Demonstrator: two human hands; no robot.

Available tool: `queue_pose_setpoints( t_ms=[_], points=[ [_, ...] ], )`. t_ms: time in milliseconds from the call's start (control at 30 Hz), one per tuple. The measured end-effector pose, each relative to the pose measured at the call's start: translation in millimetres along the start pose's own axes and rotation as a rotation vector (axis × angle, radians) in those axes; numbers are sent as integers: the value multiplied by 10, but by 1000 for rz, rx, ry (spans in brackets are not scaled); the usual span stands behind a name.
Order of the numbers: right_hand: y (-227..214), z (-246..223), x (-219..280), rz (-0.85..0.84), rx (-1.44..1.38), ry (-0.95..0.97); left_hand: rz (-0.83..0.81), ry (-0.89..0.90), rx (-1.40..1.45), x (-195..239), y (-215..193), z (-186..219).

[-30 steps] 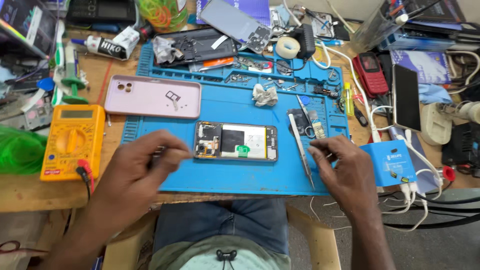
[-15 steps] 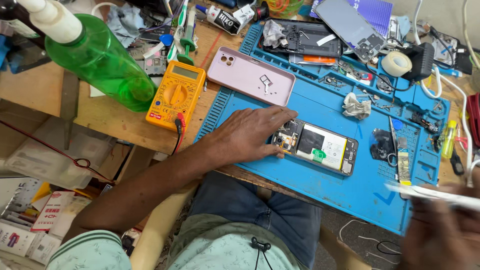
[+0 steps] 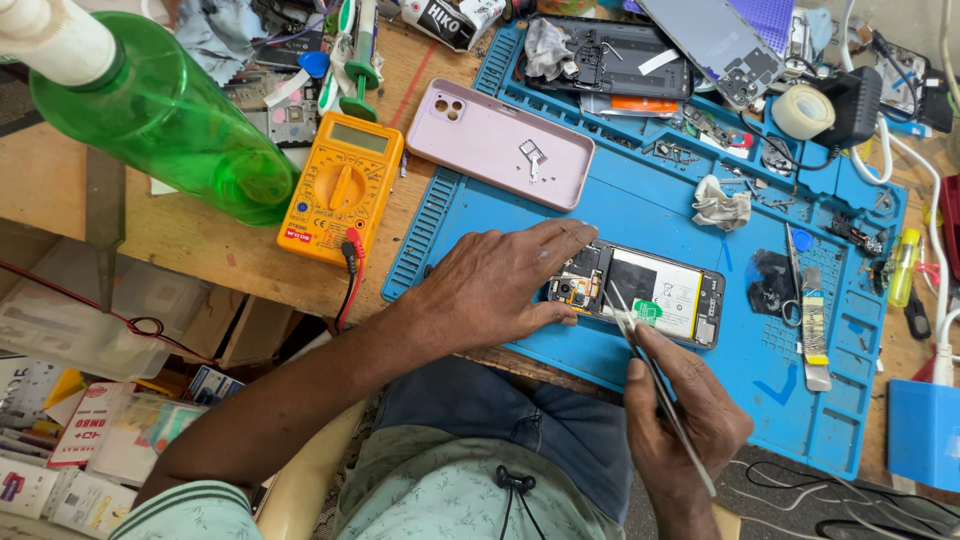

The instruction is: The person cleans the internal components of a disassembled smartphone using a cloth and tweezers. They wipe the battery and surrounding areas, then use tweezers to remove small debris from the motherboard and connectors.

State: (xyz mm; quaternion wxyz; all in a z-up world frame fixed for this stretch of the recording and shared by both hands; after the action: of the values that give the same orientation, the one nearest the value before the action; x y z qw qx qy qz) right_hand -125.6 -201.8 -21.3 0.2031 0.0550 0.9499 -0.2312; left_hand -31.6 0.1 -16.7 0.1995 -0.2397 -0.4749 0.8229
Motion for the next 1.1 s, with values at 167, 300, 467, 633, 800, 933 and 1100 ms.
queue_pose_setpoints(
  t_ms=[167, 300, 467, 633, 800, 933, 1100],
  points=[
    [44, -15, -4, -12, 41, -30, -22, -9, 4, -5, -4, -5],
    [70, 0, -5, -24, 72, -4, -36, -18, 0, -6, -7, -4],
    [76, 15, -10, -16, 77, 7, -35, -18, -4, -8, -8, -4],
    [125, 25, 7, -21, 113, -57, -27, -10, -3, -3, 3, -14],
    [253, -5, 140, -17, 284, -186, -12, -9, 5, 1, 2, -17],
    [360, 4, 235, -50, 434, -222, 5, -3, 8, -8, -17, -5],
    [371, 68, 324, -31, 475, -199, -49, -35, 4, -19, -2, -6]
  ],
)
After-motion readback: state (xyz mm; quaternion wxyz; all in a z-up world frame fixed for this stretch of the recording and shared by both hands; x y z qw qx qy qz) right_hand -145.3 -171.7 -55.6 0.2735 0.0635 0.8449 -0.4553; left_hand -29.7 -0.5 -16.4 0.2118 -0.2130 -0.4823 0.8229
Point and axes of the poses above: each hand's wrist, its own x-axis away from the middle knuckle, its own y-axis out of the palm, z = x × y, the point moved 5 cm from there along -x, towards the middle knuckle, and after that the axes turned 13 degrees about -x, right-handed, at the moved point
